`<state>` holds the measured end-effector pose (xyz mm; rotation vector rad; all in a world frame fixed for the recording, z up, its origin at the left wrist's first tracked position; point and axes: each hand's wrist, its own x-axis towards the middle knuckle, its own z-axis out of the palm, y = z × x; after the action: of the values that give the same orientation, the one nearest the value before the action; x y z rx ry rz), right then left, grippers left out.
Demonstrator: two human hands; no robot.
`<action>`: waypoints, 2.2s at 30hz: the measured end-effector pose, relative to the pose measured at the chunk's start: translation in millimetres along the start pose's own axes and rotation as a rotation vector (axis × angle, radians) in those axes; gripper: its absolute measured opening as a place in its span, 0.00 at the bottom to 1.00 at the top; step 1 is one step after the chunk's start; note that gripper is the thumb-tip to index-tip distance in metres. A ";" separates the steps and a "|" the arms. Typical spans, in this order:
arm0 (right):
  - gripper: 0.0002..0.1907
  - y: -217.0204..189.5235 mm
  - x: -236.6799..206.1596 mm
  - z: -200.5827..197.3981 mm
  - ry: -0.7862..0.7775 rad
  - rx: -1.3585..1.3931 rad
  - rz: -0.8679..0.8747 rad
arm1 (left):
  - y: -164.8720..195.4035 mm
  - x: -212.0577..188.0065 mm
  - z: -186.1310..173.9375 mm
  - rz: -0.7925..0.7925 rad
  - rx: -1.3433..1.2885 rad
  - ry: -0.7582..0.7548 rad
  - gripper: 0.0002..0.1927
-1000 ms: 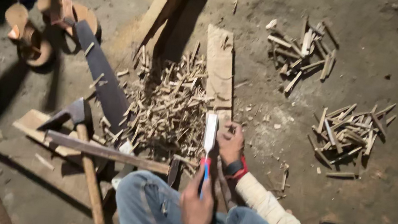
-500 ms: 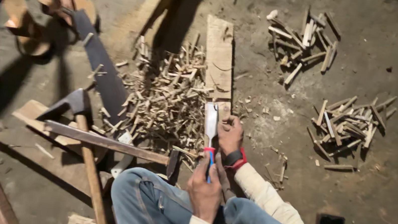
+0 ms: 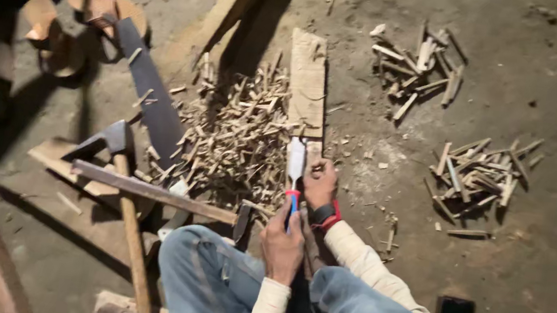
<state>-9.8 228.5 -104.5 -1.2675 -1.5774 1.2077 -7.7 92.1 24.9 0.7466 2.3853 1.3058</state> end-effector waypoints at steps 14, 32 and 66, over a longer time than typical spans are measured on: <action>0.20 6.9 0.3 -15.5 -0.288 0.845 0.432 | -33.9 -39.9 -42.0 -0.224 -0.219 0.021 0.22; 0.16 1.6 -12.9 -9.4 -0.179 0.114 0.037 | -45.8 -37.5 -40.7 -0.187 -0.274 -0.028 0.22; 0.27 31.9 -6.1 6.3 -0.070 0.299 0.163 | -29.3 -13.0 -12.2 -0.092 -0.127 -0.026 0.19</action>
<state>-6.4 223.0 -137.0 -1.1840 -1.3006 1.5416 -11.8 63.2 6.9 0.6063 2.2628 1.3858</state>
